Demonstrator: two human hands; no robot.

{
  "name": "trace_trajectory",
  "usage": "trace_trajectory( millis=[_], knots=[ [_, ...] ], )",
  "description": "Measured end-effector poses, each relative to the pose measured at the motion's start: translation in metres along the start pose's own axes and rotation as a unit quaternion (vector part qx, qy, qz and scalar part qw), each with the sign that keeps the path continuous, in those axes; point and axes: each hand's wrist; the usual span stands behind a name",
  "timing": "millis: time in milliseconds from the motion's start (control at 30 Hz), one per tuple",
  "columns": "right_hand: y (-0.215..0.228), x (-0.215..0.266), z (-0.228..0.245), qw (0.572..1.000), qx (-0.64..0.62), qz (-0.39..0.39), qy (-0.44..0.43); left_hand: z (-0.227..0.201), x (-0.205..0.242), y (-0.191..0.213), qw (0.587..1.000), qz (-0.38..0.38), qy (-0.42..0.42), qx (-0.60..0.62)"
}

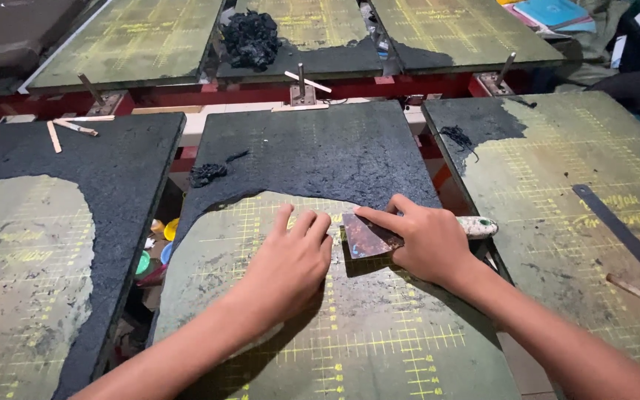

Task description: The person uses a metal scraper to remove a dark, granular material from a green cutting mat. They repeatedly scrape the surface and gather the debris into a pile, occasionally using their hand to assist in collecting the material.

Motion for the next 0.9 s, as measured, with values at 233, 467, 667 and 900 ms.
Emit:
trace_trajectory(
  millis=[233,467,667,900],
  knots=[
    [0.002,0.001,0.001,1.000,-0.006,-0.008,-0.001,0.012,0.005,-0.024,0.995,0.035,-0.007,0.090],
    [-0.001,0.001,0.000,1.000,0.001,-0.002,-0.021,0.041,0.008,-0.030,0.981,-0.052,0.048,0.178],
    [-0.003,-0.001,-0.001,0.999,0.015,0.001,-0.028,0.143,0.059,-0.094,0.968,-0.106,0.221,0.062],
    [-0.004,-0.001,-0.002,1.000,0.013,-0.002,-0.027,0.166,0.093,-0.121,0.940,-0.121,0.318,-0.021]
  ],
)
Point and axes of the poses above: each hand's wrist, its own x-axis away from the middle knuckle, its own y-axis out of the back of the hand, z = x × y, and after that the axes turned 14 degrees about -y, right-handed
